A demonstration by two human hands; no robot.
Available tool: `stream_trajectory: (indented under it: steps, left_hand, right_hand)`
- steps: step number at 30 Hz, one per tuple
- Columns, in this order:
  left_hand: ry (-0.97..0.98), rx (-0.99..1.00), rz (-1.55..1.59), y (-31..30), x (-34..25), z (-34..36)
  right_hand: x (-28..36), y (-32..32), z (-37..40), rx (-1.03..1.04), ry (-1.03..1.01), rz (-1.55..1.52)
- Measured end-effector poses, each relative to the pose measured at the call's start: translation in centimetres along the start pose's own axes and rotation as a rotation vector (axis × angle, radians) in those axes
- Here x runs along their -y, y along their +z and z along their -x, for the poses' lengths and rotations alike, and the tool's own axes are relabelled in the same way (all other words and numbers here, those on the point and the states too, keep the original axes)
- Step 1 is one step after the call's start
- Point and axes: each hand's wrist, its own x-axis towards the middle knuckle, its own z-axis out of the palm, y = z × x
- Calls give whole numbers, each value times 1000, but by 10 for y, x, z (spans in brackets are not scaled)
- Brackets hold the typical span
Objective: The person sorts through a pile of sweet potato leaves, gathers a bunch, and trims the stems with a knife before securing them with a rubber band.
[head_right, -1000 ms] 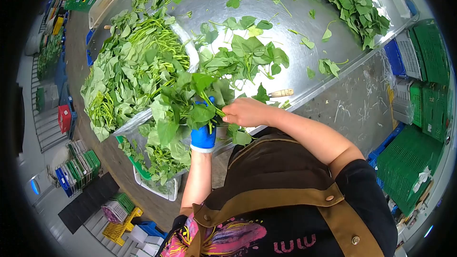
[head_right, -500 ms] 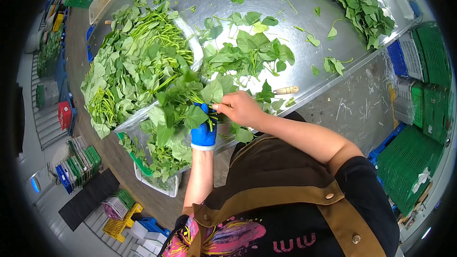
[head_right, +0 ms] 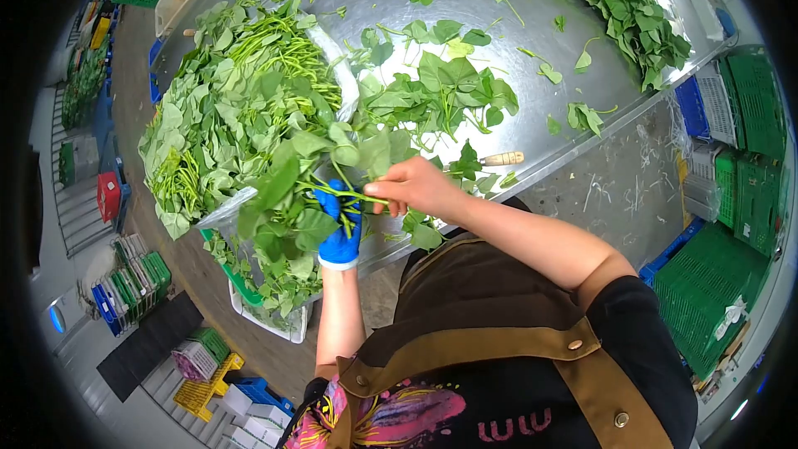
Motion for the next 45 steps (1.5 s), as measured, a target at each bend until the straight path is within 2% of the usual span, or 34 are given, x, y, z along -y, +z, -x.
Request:
stream_trajectory:
  steps: [2, 6, 9, 10, 11, 12, 14, 17, 20, 21, 23, 26, 27, 30, 31, 34, 38, 39, 42, 43, 45]
  left_hand:
    - [-89, 121, -81, 9, 2, 2]
    - [-13, -77, -326, 5, 16, 7]
    - [18, -130, 209, -19, 14, -2]
    - [62, -151, 224, -27, 8, -6]
    - [106, -171, 238, -35, 2, -10]
    - [80, -314, 335, -28, -7, -8]
    - [-24, -143, 312, -47, -14, -3]
    - [-117, -47, 323, -46, -16, -3]
    - [-174, 96, 517, -18, -4, -9]
    - [-201, 8, 564, -12, 3, -11]
    - [-249, -31, 624, -7, 13, -11]
    - [-345, -77, 720, -4, 24, -10]
    - [-392, -83, 755, 1, 25, -10]
    - [-338, -223, 517, 20, 27, -9]
    - [-318, -185, 515, 18, 27, -10]
    - [-232, -211, 367, 24, 31, -13]
    - [-205, -181, 19, 47, 37, -3]
    - [-234, -162, -73, 46, 38, 0]
    - [-196, -175, -19, 47, 42, -1]
    - [-198, -183, 40, 51, 38, 0]
    - [-230, -137, 41, 18, 45, 1]
  right_hand:
    - [-3, 6, -8, 5, 14, 87]
    - [-15, 9, -11, -131, -53, -39]
    - [-22, 9, -7, -229, -239, -117]
    - [-23, 7, -6, -251, -283, -155]
    - [-22, -6, -4, -176, -200, 123]
    - [-20, -15, -4, -91, -184, 492]
    - [-19, -28, -1, 93, -126, 1217]
    - [-37, -66, -13, -312, -12, 1384]
    - [-56, -112, -26, -518, -4, 1476]
    - [-65, -121, -30, -490, -35, 1340]
    - [-75, -130, -37, -428, -97, 1070]
    - [-30, -86, -13, -412, -351, 343]
    - [-30, -81, -10, -397, -430, 424]
    - [-25, -68, 0, -381, -527, 684]
    - [-18, -59, 6, -393, -613, 717]
    - [-3, -42, 19, -413, -689, 1249]
    - [-8, -28, 20, -267, -775, 1482]
    - [-6, -23, 21, -234, -859, 1505]
    - [-6, -19, 22, -203, -844, 1387]
    - [-4, -17, 21, -204, -651, 1168]
    - [1, -15, 21, -195, -272, 725]
